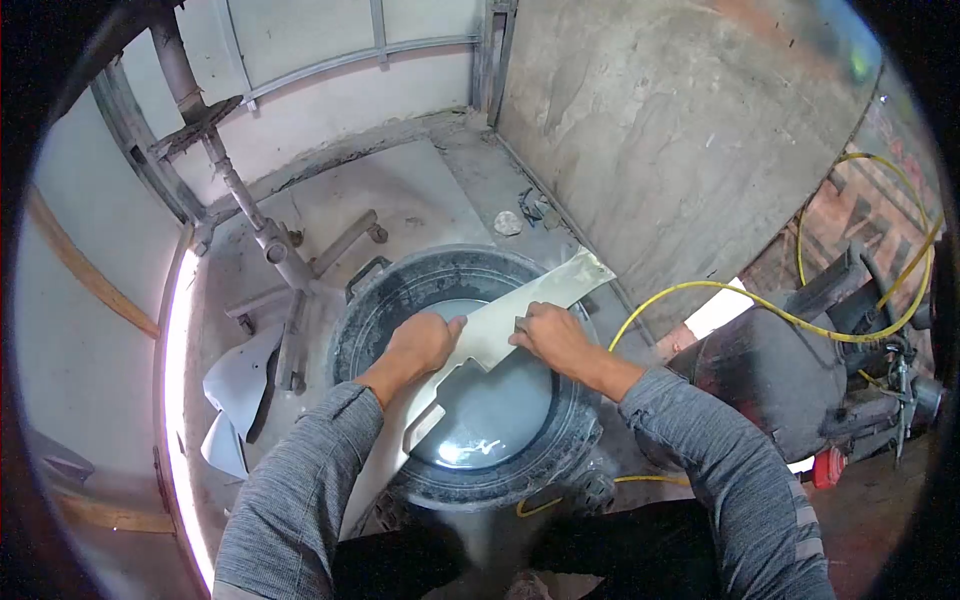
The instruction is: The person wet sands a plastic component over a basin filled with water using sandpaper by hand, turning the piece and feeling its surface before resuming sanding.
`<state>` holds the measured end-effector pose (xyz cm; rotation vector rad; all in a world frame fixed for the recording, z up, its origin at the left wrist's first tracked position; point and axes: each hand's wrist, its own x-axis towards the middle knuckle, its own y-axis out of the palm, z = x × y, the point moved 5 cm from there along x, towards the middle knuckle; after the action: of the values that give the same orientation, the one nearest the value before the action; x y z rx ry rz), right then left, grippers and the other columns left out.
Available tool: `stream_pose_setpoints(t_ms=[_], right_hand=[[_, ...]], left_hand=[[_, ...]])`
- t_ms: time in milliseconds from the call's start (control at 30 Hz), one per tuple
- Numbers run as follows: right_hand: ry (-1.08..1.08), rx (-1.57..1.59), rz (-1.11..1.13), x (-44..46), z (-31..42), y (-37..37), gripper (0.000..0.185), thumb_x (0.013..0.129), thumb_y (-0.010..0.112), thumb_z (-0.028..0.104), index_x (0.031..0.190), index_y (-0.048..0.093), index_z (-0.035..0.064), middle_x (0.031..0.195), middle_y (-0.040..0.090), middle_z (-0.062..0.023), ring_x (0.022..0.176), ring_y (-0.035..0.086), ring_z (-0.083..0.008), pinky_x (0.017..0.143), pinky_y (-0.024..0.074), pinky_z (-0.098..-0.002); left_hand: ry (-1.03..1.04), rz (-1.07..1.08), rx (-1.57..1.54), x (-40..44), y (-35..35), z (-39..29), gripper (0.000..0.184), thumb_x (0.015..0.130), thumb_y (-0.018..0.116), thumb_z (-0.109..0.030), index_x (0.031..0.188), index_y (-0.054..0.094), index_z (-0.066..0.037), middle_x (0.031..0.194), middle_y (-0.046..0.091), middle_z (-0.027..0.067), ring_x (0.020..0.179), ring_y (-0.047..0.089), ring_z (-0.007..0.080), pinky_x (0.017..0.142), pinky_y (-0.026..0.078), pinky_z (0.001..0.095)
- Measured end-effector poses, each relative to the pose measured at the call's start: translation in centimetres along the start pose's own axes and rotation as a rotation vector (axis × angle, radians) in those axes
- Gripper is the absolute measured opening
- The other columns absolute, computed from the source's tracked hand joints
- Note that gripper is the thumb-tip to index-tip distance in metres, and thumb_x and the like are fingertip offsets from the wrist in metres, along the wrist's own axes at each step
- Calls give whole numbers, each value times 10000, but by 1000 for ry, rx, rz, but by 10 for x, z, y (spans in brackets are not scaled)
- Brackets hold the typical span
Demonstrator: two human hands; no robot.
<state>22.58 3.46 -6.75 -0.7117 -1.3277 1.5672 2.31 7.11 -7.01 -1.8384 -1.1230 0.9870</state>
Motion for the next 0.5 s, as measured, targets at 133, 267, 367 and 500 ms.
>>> stream_pose_setpoints(t_ms=[133,267,367,500], right_hand=[[-14,-67,-10,-2,7,-1,231,815,673,258,824,733,35,881,636,-176,878,645,-340,775,541,-450],[-8,-124,-41,8,2,3,208,807,659,222,802,731,26,868,640,-174,871,645,-334,769,542,-445],[5,-135,-73,14,-2,-1,213,799,657,216,791,727,16,861,646,-186,843,653,-340,755,543,-454],[-7,-125,-33,6,2,1,228,794,663,230,808,730,12,863,653,-199,819,660,-350,738,546,-458]], left_hand=[[6,-1,-7,3,4,4,687,988,364,-524,889,689,73,934,650,329,936,633,483,856,490,533],[69,12,5,3,2,2,689,990,360,-525,885,688,72,929,647,334,932,628,490,857,487,535],[59,7,-12,3,3,2,688,993,354,-519,875,688,71,920,646,333,924,627,492,854,488,533],[58,9,15,1,5,3,679,997,353,-507,871,685,71,908,648,328,909,631,490,845,493,528]])
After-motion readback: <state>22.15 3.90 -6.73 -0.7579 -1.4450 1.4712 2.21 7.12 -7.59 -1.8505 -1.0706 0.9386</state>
